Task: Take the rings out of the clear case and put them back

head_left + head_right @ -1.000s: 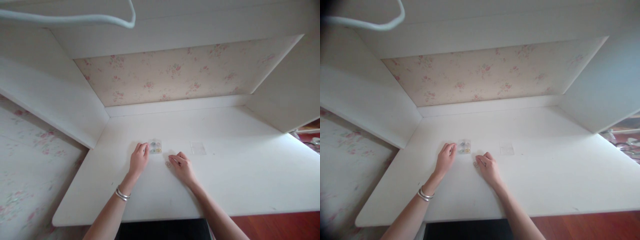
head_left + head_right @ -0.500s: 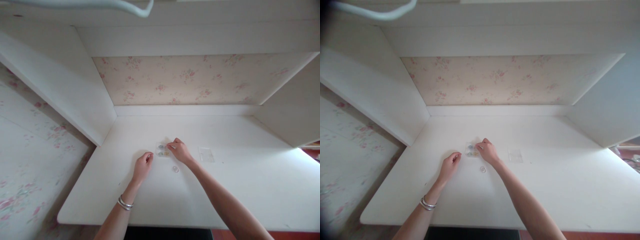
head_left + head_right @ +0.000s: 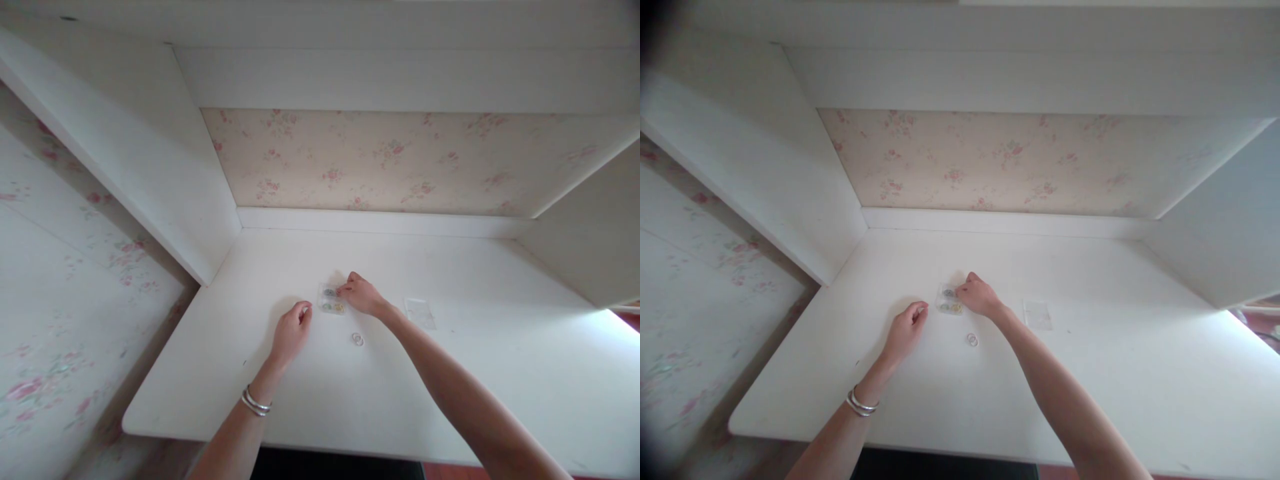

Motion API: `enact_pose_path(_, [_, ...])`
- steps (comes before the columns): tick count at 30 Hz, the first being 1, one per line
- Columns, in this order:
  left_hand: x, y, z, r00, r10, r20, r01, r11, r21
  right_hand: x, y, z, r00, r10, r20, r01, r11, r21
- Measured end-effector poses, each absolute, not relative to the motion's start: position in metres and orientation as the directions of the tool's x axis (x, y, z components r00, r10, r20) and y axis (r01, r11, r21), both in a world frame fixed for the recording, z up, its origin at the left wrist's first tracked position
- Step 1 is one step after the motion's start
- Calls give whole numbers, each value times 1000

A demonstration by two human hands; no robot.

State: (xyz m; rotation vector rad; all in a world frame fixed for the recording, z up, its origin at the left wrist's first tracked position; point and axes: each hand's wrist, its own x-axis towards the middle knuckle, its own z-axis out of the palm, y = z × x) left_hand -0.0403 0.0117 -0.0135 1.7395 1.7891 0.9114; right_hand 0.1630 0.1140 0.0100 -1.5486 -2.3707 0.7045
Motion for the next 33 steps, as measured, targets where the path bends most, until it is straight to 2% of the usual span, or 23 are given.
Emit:
enact_pose_path(5, [-40,12,-13,-70,992,106,680,-30,733,177,106,14,-344,932,117,762,350,-544])
enact_pose_path(9, [-38,11,-12,-58,992,108,692,-38,721,195,93,15,-301,931,207,715,364,-597])
enact_pose_path(12, [-32,6,-9,1,991,136,701,-97,706,207,78,11,-246,948,202,678,317,-663])
enact_pose_path(15, [-19,-1,-2,146,976,163,708,-218,672,215,58,2,-183,970,160,641,241,-728])
enact_pose_path(21, [13,-8,11,402,908,119,723,-394,567,222,15,-18,-101,984,147,547,178,-818])
enact_pose_path(28, [30,-1,11,517,849,105,723,-499,479,226,-17,-23,-120,976,183,551,219,-805])
enact_pose_path(33, [34,-1,6,508,858,80,733,-479,484,224,-22,-18,-225,961,161,641,271,-718])
